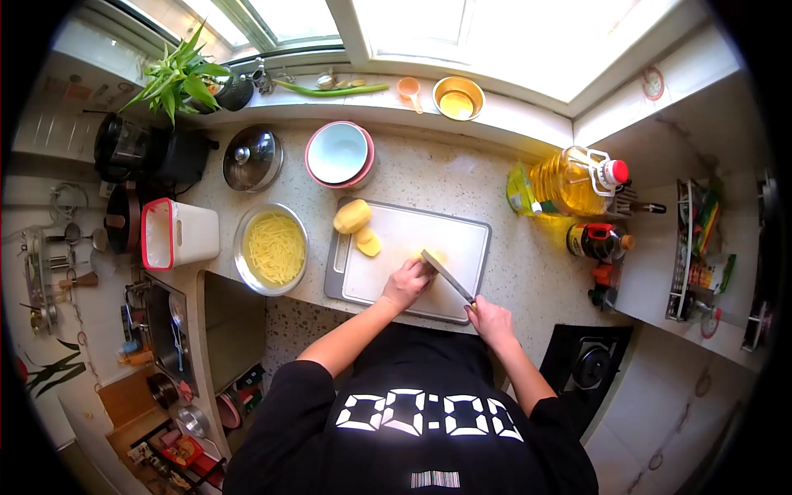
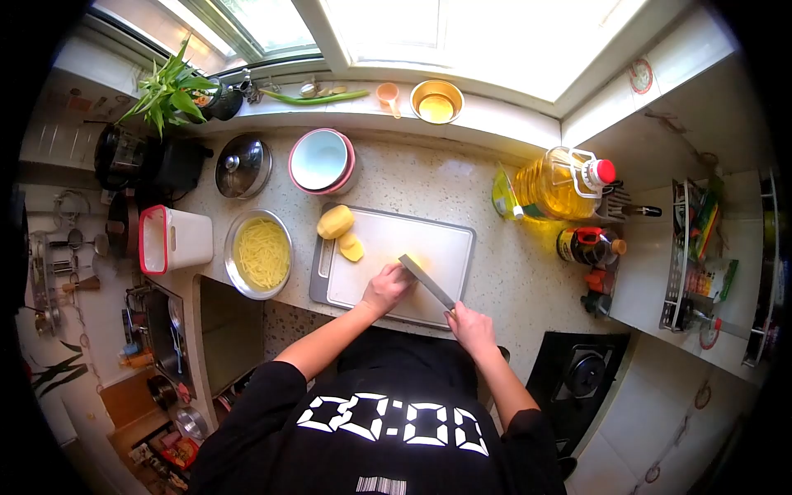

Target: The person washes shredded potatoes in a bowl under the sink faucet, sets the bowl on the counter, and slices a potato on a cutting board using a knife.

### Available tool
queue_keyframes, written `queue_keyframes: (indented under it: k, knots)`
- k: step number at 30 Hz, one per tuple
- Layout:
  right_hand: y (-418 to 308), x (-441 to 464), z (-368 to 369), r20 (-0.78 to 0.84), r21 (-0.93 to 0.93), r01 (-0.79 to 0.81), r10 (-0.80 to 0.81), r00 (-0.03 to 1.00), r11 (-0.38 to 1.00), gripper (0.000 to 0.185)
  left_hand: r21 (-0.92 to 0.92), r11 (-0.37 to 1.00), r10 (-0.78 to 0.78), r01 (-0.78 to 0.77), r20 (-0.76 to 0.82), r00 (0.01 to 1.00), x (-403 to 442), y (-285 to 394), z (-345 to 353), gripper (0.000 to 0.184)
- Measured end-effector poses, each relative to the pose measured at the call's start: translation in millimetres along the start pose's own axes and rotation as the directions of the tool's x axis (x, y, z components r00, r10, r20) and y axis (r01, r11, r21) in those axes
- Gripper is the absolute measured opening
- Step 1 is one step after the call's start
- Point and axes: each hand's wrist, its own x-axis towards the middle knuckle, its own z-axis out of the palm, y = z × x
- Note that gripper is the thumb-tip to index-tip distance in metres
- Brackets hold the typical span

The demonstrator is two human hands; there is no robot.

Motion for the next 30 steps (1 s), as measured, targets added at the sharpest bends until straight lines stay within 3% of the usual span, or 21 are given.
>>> queue_keyframes:
  k: [6,9,19,30]
  knots:
    - [2.3,6.9,5.3,0.024,0.077,0.001,-0.003,1.000,0.997,0.030,-0.015,1.000,-0.008,0.008,0.010,1.000,-1.5,-0.8,1.3,0.030]
    - [-2.4,17.5,2.9,0.116,0.114,-0.041,0.028,0.993,0.993,0.030,-0.013,1.000,-0.006,0.007,0.032,0.999,-3.1,-2.6,0.9,0.029]
    - [6.2,34.3,21.9,0.125,0.094,-0.007,-0.004,0.992,0.996,0.030,0.016,0.999,-0.035,0.034,0.113,0.993,-5.5,-1.9,-1.0,0.027]
    - [-0.1,52.7,36.2,0.100,0.108,-0.046,0.035,0.994,0.993,0.030,0.011,1.000,-0.001,0.000,0.044,0.999,-3.3,1.0,-8.0,0.032]
